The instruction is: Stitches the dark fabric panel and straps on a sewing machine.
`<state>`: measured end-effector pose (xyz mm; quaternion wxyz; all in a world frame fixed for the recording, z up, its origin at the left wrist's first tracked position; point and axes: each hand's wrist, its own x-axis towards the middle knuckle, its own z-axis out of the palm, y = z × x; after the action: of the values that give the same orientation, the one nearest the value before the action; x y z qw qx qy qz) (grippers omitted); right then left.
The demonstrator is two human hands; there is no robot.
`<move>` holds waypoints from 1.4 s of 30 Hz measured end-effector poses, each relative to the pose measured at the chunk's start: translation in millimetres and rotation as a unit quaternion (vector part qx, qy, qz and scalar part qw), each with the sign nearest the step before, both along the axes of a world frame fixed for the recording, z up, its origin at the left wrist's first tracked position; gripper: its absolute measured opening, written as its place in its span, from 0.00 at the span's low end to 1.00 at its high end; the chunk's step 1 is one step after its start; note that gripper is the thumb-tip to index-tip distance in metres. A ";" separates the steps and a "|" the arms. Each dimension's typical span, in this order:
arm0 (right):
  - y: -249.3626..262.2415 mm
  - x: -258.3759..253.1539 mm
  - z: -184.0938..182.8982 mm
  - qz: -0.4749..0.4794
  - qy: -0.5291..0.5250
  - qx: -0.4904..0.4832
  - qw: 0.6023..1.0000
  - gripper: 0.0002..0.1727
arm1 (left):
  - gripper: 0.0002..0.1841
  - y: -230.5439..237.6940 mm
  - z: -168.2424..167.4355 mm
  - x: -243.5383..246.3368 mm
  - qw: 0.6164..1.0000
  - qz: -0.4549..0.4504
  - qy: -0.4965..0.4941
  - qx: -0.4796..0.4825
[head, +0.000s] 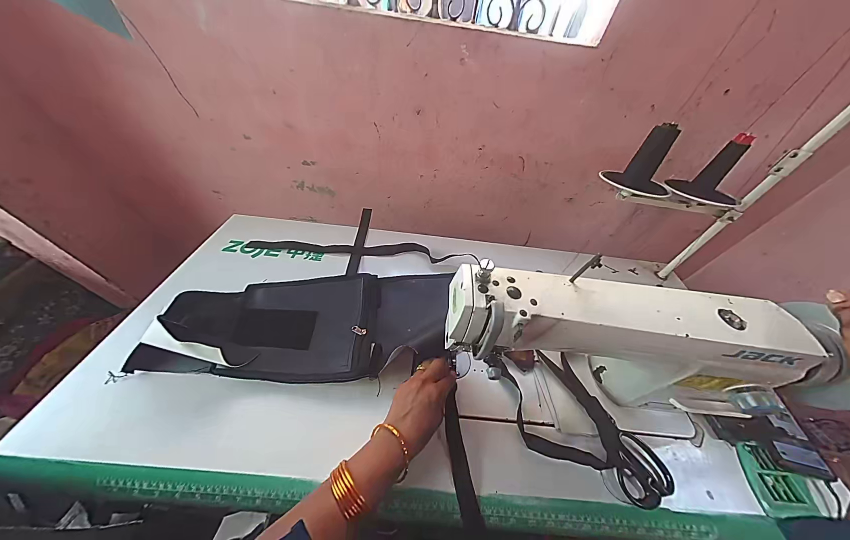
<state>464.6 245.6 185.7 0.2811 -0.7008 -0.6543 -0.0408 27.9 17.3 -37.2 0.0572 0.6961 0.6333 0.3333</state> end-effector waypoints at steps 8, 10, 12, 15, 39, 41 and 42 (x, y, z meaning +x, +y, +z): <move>26.3 10.9 1.8 -0.030 -0.035 -0.098 0.994 0.22 | 0.12 7.9 1.6 -2.6 1.000 0.011 -0.002 -0.010; 23.4 7.9 1.9 -0.034 -0.031 -0.090 0.995 0.23 | 0.12 7.7 1.3 -1.9 1.000 0.013 -0.004 -0.012; 19.0 5.5 -3.1 -0.043 -0.016 -0.068 0.997 0.25 | 0.13 6.8 3.2 -2.7 0.999 0.011 -0.007 -0.039; -8.7 2.0 -18.8 -0.063 0.029 0.032 0.997 0.28 | 0.15 5.4 14.6 -6.2 0.996 -0.015 -0.044 -0.081; -146.5 -315.1 -152.8 0.239 0.051 -0.285 0.927 0.20 | 0.08 9.3 14.1 -18.8 0.985 -0.090 0.141 0.047; -154.2 -308.2 -153.7 0.250 0.023 -0.336 0.908 0.18 | 0.09 11.8 19.8 -18.5 0.988 -0.091 0.126 0.023; -165.5 -303.0 -156.4 0.271 0.034 -0.346 0.898 0.20 | 0.10 10.2 19.6 -18.1 0.992 -0.074 0.103 0.019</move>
<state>161.6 80.1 29.2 0.0432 -0.5506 -0.7817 0.2897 9.8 27.4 -17.6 0.0034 0.7723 0.5766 0.2665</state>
